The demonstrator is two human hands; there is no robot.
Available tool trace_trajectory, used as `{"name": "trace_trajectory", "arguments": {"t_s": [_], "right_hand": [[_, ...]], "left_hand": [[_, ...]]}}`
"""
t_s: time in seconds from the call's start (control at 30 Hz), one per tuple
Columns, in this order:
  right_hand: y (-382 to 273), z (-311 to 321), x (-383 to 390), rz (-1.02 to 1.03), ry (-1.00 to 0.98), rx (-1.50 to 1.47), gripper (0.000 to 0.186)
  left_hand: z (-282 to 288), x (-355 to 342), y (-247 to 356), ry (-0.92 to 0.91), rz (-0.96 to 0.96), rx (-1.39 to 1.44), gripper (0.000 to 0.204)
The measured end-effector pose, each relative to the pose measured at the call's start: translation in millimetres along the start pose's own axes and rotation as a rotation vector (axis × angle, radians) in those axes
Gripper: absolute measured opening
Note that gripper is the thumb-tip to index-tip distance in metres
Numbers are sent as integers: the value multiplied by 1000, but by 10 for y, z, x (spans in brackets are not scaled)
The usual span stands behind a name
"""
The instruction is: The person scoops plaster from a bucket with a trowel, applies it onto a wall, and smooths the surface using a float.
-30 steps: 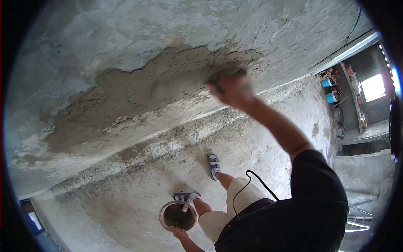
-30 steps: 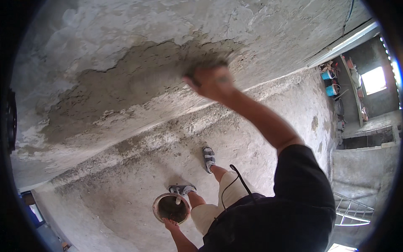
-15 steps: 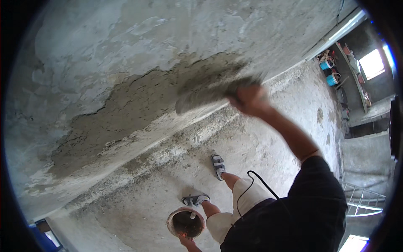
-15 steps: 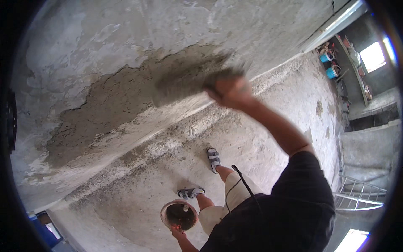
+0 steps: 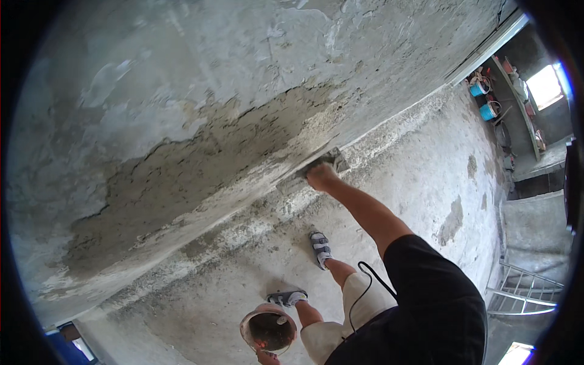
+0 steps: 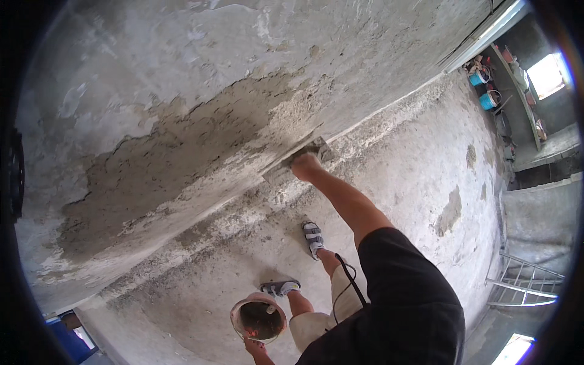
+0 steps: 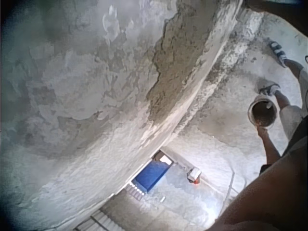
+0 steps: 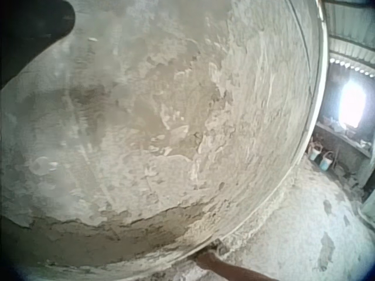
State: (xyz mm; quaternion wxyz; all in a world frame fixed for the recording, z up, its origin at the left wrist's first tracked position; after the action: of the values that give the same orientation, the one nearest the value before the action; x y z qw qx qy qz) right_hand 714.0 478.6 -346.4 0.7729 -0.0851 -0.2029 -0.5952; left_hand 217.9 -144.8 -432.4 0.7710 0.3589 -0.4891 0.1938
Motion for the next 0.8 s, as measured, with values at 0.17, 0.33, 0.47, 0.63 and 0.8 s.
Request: {"name": "trace_trajectory", "arguments": {"t_s": [0.17,0.33,0.47,0.63,0.8], "right_hand": [[95,845,875,11,380,-141,48],[491,3302,2131,189,1199,9,33],[275,3882,1958,278,1102,-241,20],[-530,2528,927,315,800,32,53],[-837,583,67,-62,-77,46,35]], "left_hand": [[-80,95,-42,109,40,46,36],[-401,161,79,65,25,80,35],[-509,106,23,-1,80,85,38],[-287,14,-94,30,105,55,37],[92,78,-138,107,-8,116,42]]}}
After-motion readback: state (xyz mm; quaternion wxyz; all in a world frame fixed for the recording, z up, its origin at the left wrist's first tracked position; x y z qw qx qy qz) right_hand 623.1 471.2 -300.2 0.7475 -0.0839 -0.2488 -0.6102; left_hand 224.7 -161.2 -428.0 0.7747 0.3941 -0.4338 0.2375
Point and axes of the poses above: each hand's wrist, its own x-axis away from the middle knuckle, its own z-axis out of the back of the hand, y = z × x, the point moved 8 cm from there along -x, towards the middle knuckle, and after that the axes turned 2 degrees about z, right-handed, at the moved point
